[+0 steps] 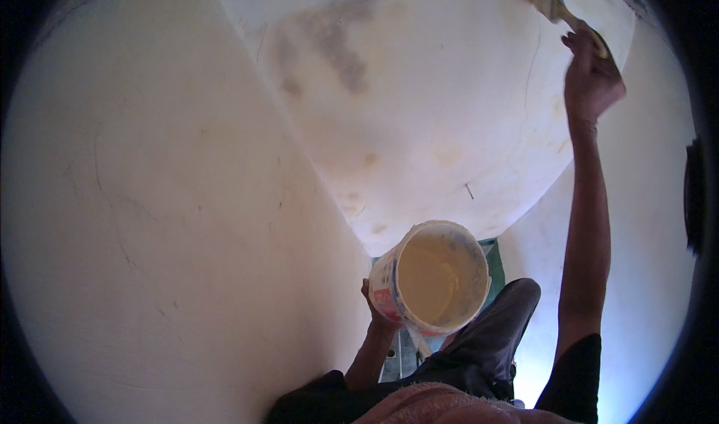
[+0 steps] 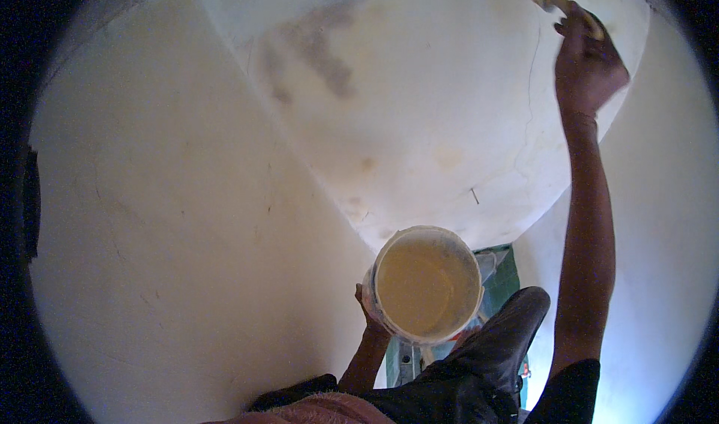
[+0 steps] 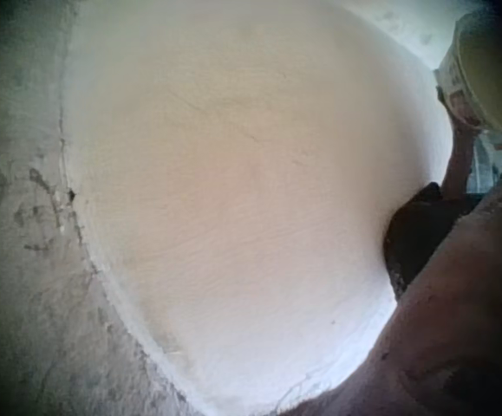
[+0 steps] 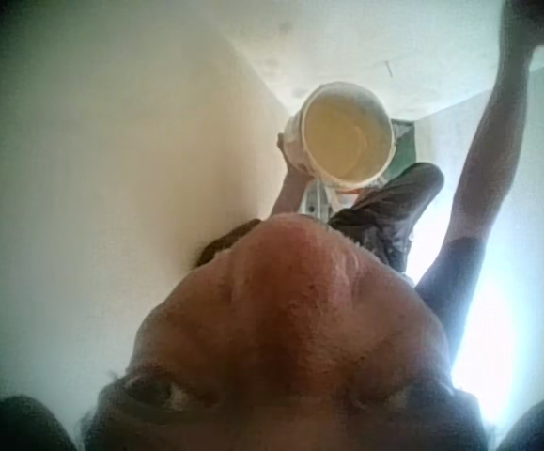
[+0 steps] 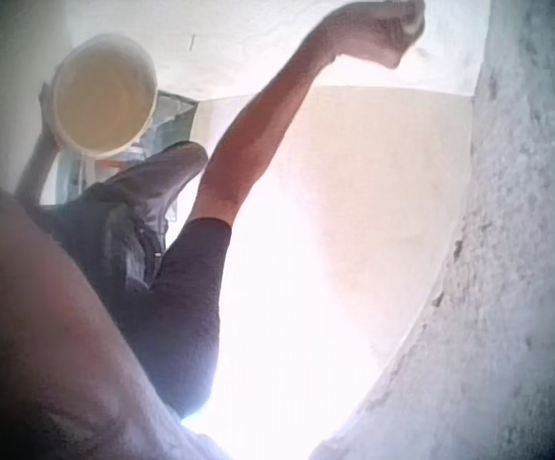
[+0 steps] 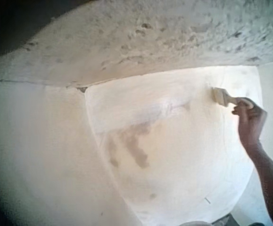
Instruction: The person is painting a ceiling with white paint, dipping a brush into a bucket and applying it to the surface.
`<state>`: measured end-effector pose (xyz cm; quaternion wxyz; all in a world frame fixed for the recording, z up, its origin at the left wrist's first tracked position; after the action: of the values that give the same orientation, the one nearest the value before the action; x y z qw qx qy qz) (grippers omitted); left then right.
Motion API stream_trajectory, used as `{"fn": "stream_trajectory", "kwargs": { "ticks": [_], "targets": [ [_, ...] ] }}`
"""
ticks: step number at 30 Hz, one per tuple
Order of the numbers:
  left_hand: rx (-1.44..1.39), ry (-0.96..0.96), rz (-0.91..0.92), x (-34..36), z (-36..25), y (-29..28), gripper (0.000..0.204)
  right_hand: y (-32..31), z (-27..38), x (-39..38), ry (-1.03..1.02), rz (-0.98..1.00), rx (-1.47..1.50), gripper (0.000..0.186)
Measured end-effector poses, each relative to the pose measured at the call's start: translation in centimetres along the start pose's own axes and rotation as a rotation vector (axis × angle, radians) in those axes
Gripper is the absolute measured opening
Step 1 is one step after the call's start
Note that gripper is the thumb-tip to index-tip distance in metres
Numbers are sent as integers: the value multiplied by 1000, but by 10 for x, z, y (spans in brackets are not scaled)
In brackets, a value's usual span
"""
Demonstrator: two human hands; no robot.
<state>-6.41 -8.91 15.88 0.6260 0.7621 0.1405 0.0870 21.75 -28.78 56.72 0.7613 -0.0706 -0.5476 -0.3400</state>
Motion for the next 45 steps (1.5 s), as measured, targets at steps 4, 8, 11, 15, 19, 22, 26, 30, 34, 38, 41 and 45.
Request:
{"fn": "stream_trajectory", "kwargs": {
  "ticks": [4, 8, 11, 15, 19, 22, 26, 30, 34, 38, 41, 45],
  "targets": [
    [84, 59, -70, 0, 3, -3, 86, 51, 39, -37, -148, 31, -143, 15],
    [158, 103, -34, 2, 1, -1, 84, 107, 126, -86, -194, 166, 147, 17],
    [101, 79, 49, 5, 5, 5, 82, 121, 182, -104, -285, 224, 363, 17],
    [110, 61, 57, 2, 2, 20, 80, 142, 214, -118, 50, 400, 587, 13],
    [274, 87, -43, 7, 10, 22, 91, 140, 174, -99, -56, 350, 556, 14],
    [40, 57, 54, 5, 5, 18, 81, 125, 113, -72, 79, 391, 474, 22],
    [81, 35, 6, 2, -4, 8, 83, 53, 5, -20, 206, 290, 216, 23],
    [80, 0, -41, -1, -1, -2, 86, 2, 7, 2, -68, 64, -42, 18],
    [36, -7, -40, 1, 0, -9, 85, 37, 41, -19, -272, 44, -119, 17],
    [69, 24, -55, -2, -6, -8, 85, 110, 131, -71, -237, 185, 187, 17],
    [136, 48, -64, -1, -2, 1, 86, 145, 197, -91, -177, 263, 319, 21],
    [-16, 21, 84, 1, -2, 15, 87, 179, 240, -90, 55, 316, 575, 24]
  ]
}}
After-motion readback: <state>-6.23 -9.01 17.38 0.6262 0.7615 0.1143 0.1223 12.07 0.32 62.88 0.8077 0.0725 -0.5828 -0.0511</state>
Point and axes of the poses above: each hand's wrist, its own x-axis towards the middle knuckle, its own y-axis out of the palm, z = x × y, the point moved 1 cm from there along x, towards the middle knuckle, and after that the axes turned 10 degrees about y, right-handed, at the moved point
